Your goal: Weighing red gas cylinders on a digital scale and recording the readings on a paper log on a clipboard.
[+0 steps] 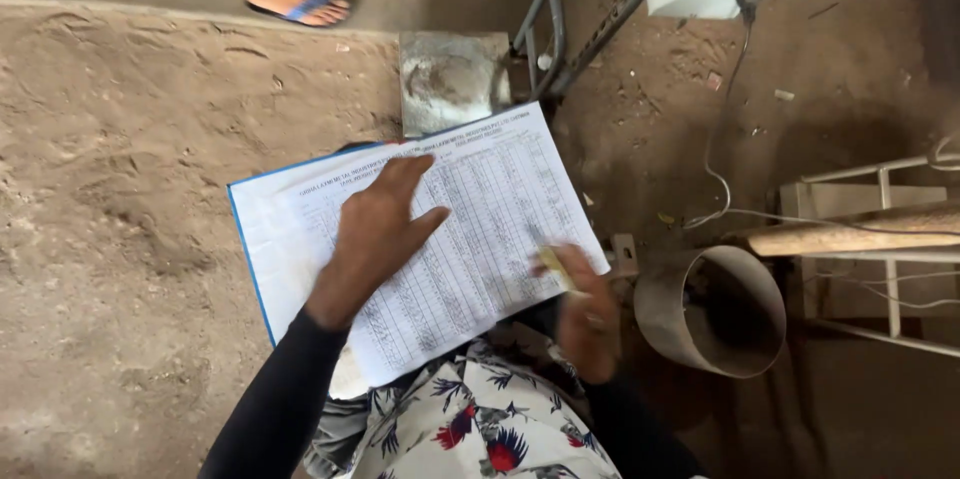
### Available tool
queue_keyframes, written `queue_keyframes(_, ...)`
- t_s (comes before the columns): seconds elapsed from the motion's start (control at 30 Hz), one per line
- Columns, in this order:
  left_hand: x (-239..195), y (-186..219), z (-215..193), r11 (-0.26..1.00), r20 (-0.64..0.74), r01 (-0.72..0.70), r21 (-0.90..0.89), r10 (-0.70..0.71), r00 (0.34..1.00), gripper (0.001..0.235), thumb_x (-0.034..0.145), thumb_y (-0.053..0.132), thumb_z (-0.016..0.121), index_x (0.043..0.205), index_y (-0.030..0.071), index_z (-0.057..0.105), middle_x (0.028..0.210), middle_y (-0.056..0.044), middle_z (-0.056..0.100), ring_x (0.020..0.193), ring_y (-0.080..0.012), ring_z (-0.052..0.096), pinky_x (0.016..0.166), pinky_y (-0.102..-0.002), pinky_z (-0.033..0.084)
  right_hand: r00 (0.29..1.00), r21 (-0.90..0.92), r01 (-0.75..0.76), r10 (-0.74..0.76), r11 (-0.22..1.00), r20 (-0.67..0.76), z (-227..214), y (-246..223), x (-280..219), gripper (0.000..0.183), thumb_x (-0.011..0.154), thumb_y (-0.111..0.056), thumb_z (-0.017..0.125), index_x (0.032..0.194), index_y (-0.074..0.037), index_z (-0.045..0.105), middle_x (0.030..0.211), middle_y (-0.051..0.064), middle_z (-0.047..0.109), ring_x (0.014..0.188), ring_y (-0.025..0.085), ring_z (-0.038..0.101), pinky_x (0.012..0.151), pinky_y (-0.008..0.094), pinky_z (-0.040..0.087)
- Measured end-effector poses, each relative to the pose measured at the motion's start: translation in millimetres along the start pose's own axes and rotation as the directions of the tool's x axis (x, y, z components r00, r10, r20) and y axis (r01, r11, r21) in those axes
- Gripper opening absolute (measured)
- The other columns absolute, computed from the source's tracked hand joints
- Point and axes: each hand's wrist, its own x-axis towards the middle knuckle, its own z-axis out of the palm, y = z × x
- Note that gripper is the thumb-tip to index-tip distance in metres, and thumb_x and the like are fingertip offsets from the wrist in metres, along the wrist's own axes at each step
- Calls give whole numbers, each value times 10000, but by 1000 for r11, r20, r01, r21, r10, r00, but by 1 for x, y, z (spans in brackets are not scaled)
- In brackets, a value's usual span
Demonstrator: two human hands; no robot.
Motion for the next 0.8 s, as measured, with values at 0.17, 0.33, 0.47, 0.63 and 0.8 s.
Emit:
queue_keyframes(0.17, 4, 2, 14, 984, 130, 118, 133, -136, 982, 765, 738, 296, 876, 1372, 31, 540, 1437, -201, 560, 924, -355, 728, 733, -422, 595, 982, -221, -117, 147, 968, 123, 29, 24, 6, 294, 999, -181, 581, 1159, 40, 692, 918, 97, 689, 782, 167, 636, 703, 298, 517)
queue_keyframes(0.33, 3, -3, 18, 976, 132, 129, 175, -153, 979, 804, 725, 302, 904, 1384, 26, 534, 1440, -210, 557, 934, -324, 740, 689, -397, 601, 992, -303, -85, 109, 949, 65, 34, 37, 1, 126, 868, -27, 664, 961, 57, 668, 738, 91, 668, 581, 149, 613, 521, 282, 492)
queue_keyframes(0.47, 3, -6, 18, 980, 95, 109, 164, -126, 987, 793, 704, 295, 917, 1357, 27, 557, 1422, -214, 575, 944, -306, 746, 685, -377, 609, 996, -353, -27, 54, 935, 69, 34, 48, -3, 49, 832, 12, 657, 812, 30, 617, 706, 97, 627, 542, 171, 575, 489, 314, 452)
queue_keyframes(0.63, 2, -8, 21, 980, 99, 113, 162, -130, 987, 782, 702, 309, 932, 1336, 20, 577, 1410, -227, 584, 883, -275, 754, 642, -338, 609, 996, -394, 47, -13, 918, 88, 39, 46, 0, 39, 833, 39, 638, 811, 25, 609, 721, 106, 627, 565, 189, 587, 502, 315, 465)
queue_keyframes(0.8, -1, -12, 24, 985, 42, 74, 159, -81, 996, 777, 686, 324, 941, 1314, 22, 598, 1398, -218, 599, 865, -253, 757, 636, -317, 607, 995, -380, 60, -24, 923, 99, 36, 49, -2, 36, 821, 53, 616, 814, 38, 585, 734, 117, 633, 589, 199, 597, 518, 316, 470)
